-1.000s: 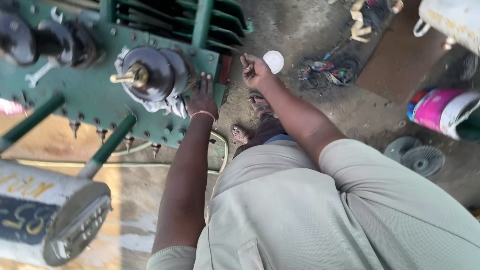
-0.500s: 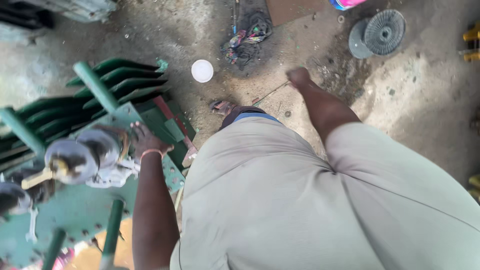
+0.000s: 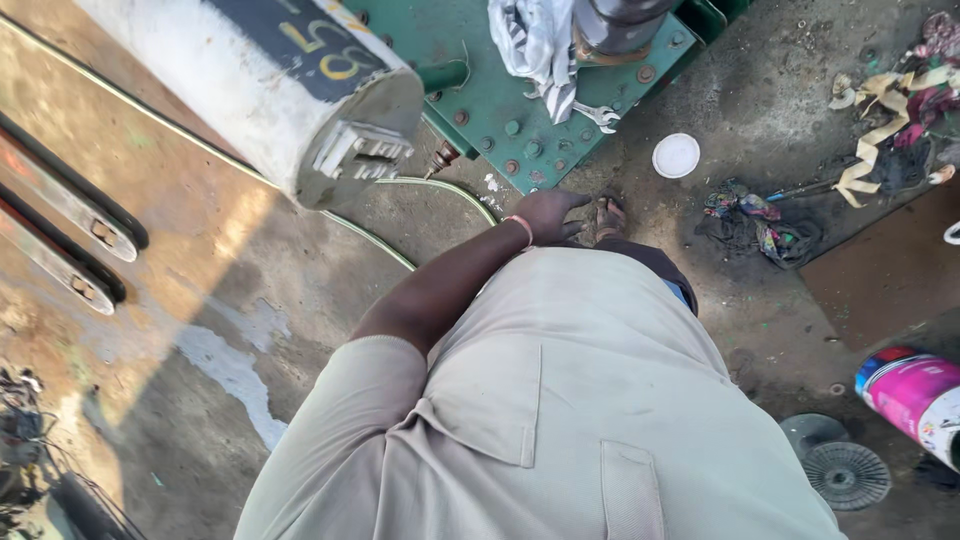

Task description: The person works on a green transformer unit placed on the ground, first unscrewing bolts by hand along its edge, then picking up wrenches and using them to loosen fasteners around the insulators on top of the unit.

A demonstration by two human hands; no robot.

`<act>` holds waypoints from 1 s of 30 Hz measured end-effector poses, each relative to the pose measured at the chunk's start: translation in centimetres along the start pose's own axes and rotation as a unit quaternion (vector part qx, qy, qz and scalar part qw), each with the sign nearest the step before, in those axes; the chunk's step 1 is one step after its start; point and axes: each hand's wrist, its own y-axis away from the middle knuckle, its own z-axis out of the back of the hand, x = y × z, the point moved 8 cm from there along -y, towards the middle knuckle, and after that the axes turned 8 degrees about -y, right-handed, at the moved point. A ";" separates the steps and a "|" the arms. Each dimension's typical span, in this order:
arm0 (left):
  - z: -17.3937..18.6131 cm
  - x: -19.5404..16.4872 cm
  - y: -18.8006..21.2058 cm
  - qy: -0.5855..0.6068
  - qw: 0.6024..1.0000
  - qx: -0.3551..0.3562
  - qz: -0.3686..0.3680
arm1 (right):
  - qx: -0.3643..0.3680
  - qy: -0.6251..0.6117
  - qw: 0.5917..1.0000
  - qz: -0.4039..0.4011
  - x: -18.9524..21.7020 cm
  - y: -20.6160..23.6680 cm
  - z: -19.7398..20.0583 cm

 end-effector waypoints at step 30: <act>20.7 12.1 -1.8 0.296 0.683 -0.589 0.314 | 0.279 0.382 0.441 0.763 46.5 13.7 -38.1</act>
